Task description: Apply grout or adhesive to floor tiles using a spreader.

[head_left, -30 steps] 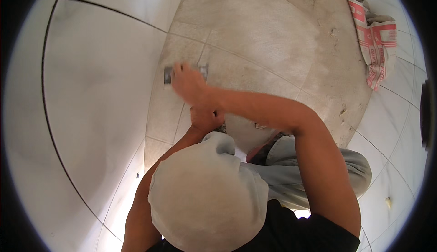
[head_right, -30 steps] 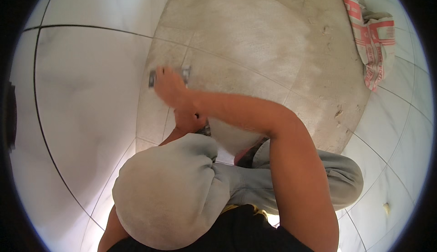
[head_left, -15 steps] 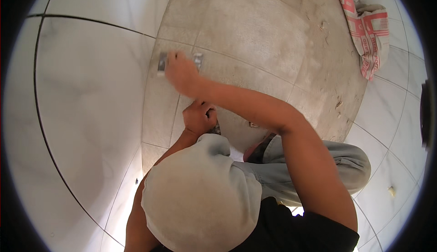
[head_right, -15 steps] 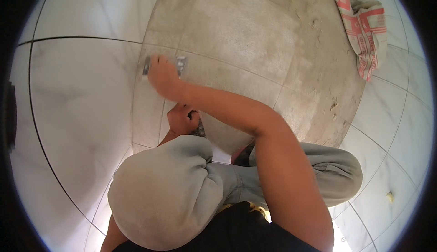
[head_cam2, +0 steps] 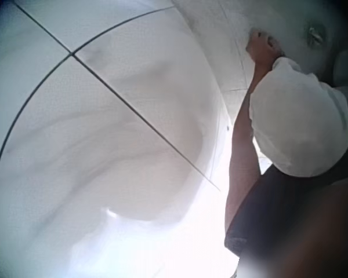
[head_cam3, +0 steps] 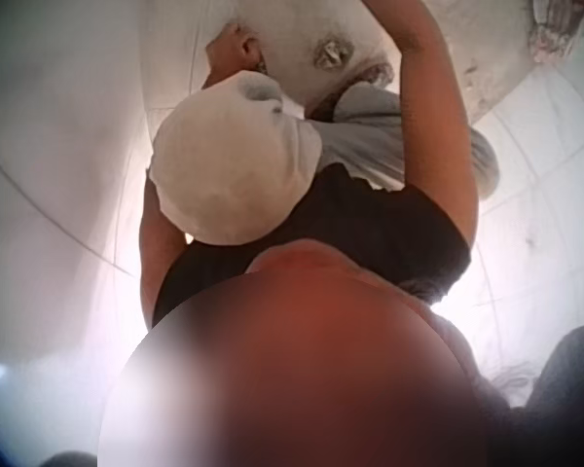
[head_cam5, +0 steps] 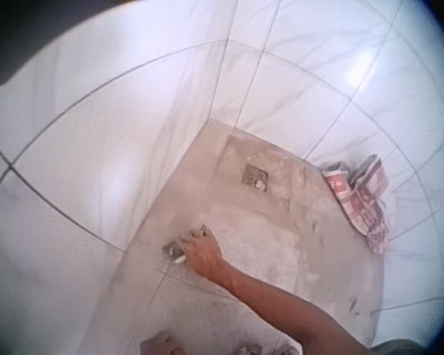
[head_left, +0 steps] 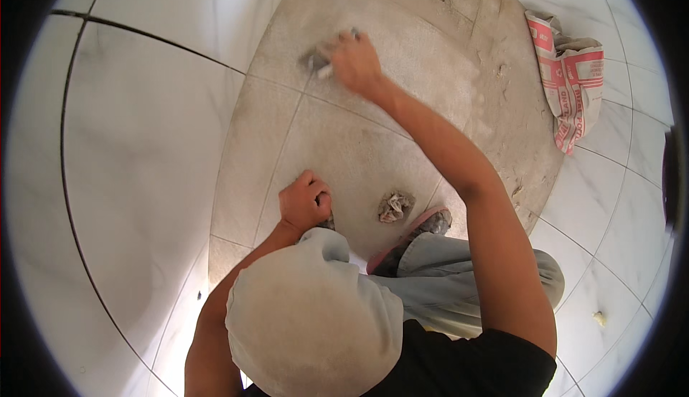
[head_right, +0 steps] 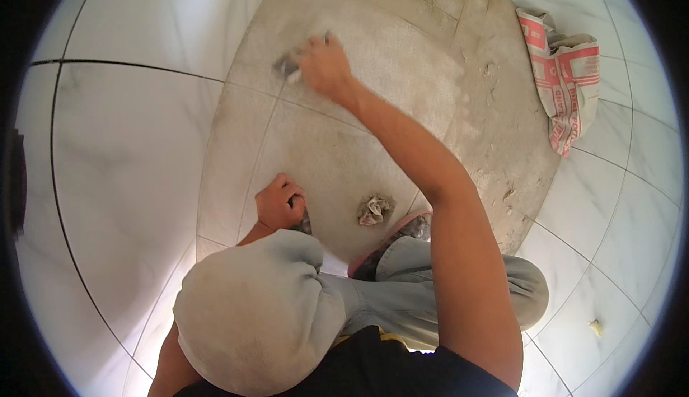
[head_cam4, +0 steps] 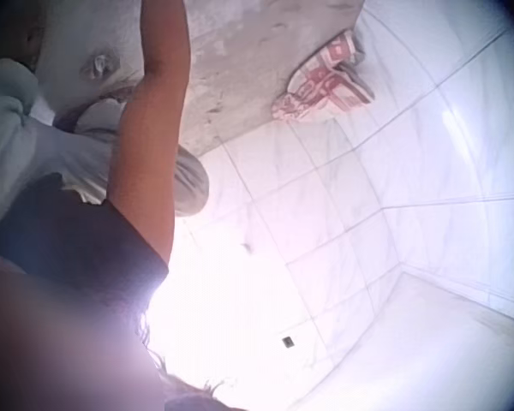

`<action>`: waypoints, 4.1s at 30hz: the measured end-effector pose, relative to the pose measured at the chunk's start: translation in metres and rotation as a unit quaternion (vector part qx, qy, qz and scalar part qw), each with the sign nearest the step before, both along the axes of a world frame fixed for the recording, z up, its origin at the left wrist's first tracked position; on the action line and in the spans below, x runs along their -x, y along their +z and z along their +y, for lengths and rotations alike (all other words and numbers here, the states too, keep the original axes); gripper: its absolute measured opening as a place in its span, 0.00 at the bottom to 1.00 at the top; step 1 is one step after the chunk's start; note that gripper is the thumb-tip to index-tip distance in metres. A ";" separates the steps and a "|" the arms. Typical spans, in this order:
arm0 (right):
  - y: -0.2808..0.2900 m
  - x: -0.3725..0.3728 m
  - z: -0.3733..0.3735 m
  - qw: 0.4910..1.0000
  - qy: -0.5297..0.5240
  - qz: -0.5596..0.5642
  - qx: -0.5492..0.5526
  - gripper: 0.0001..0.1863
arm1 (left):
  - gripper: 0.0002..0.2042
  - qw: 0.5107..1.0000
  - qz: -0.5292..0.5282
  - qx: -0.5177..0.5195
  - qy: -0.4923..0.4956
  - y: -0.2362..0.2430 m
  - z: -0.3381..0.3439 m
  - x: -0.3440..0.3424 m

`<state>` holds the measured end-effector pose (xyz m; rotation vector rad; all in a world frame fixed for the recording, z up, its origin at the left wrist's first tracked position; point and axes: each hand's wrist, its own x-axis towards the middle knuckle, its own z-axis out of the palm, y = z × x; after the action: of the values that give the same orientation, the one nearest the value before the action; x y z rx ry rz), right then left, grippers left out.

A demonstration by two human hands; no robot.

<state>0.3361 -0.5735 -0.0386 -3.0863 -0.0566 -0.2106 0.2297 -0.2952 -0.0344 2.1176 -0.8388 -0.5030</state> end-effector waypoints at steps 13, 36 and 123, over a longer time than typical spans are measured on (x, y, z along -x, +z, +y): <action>0.002 -0.004 -0.004 0.983 0.149 0.106 0.018 0.18 | 0.03 1.000 0.013 -0.008 0.008 -0.002 0.002 -0.003; -0.012 -0.014 -0.031 0.993 0.024 0.046 0.110 0.09 | 0.03 1.000 0.001 -0.005 -0.002 -0.003 -0.008 -0.005; -0.030 -0.111 -0.123 0.751 -0.522 -0.070 -0.399 0.16 | 0.03 0.999 0.028 -0.019 -0.012 -0.001 -0.007 -0.002</action>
<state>0.4468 -0.6967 -0.0690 -1.9002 1.3587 -0.3600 0.2317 -0.3025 -0.0358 2.1200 -0.8300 -0.5929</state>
